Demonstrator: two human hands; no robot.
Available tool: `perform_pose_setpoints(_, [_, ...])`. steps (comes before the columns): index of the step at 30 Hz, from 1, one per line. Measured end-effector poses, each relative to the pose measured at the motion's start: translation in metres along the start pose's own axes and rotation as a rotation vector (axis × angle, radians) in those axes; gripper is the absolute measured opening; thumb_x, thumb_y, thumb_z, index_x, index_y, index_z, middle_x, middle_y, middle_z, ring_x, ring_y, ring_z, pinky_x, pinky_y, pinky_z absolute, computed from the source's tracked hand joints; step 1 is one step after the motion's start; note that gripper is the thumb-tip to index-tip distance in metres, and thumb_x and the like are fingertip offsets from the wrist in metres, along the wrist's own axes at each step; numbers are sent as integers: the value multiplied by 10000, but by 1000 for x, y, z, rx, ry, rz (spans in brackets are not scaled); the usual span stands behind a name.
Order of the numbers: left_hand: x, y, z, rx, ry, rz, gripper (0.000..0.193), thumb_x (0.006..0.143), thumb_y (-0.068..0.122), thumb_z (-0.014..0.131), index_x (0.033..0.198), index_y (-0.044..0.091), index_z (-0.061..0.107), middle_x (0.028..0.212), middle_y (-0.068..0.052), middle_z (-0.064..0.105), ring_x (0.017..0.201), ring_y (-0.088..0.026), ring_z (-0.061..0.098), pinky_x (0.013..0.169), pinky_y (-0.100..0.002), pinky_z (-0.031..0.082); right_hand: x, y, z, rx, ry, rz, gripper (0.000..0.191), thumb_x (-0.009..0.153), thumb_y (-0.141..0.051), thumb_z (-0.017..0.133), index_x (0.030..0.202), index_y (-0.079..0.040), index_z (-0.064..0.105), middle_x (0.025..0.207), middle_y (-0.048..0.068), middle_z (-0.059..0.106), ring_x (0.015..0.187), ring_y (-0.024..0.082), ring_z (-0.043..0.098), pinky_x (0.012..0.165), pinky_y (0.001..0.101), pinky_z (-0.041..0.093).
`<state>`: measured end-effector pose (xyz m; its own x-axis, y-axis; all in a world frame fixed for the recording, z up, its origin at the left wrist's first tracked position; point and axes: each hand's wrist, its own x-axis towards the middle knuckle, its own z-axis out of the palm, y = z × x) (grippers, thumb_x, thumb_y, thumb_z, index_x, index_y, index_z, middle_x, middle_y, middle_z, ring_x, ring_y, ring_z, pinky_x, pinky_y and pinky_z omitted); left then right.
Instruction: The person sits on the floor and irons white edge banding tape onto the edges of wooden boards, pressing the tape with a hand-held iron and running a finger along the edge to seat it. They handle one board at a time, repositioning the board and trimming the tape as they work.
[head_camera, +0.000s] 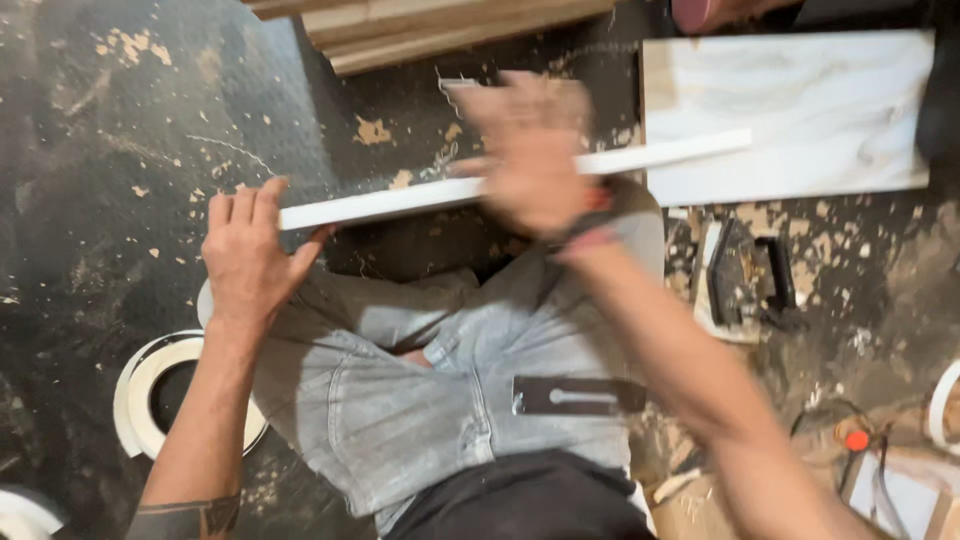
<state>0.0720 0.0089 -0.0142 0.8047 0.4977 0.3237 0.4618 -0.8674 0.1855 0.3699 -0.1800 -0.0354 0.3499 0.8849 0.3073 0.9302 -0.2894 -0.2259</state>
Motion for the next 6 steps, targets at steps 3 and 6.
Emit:
perform_pose_setpoints(3, [-8, 4, 0, 22, -38, -30, 633, 841, 380, 904, 1335, 69, 658, 1119, -117, 653, 1033, -330, 589, 870, -435, 520, 18, -102, 25, 156, 53, -156, 726, 960, -660, 645, 1548, -261, 493, 1489, 45, 532, 1503, 285, 363, 1284, 634, 122])
perform_pose_setpoints(6, [-14, 1, -1, 104, -78, -9, 659, 856, 412, 916, 1361, 76, 659, 1122, -119, 653, 1019, -321, 592, 855, -429, 515, 10, -92, 11, 133, 131, -249, 751, 1019, -687, 616, 1610, -279, 393, 1544, 0, 502, 1540, 250, 320, 1299, 640, 58])
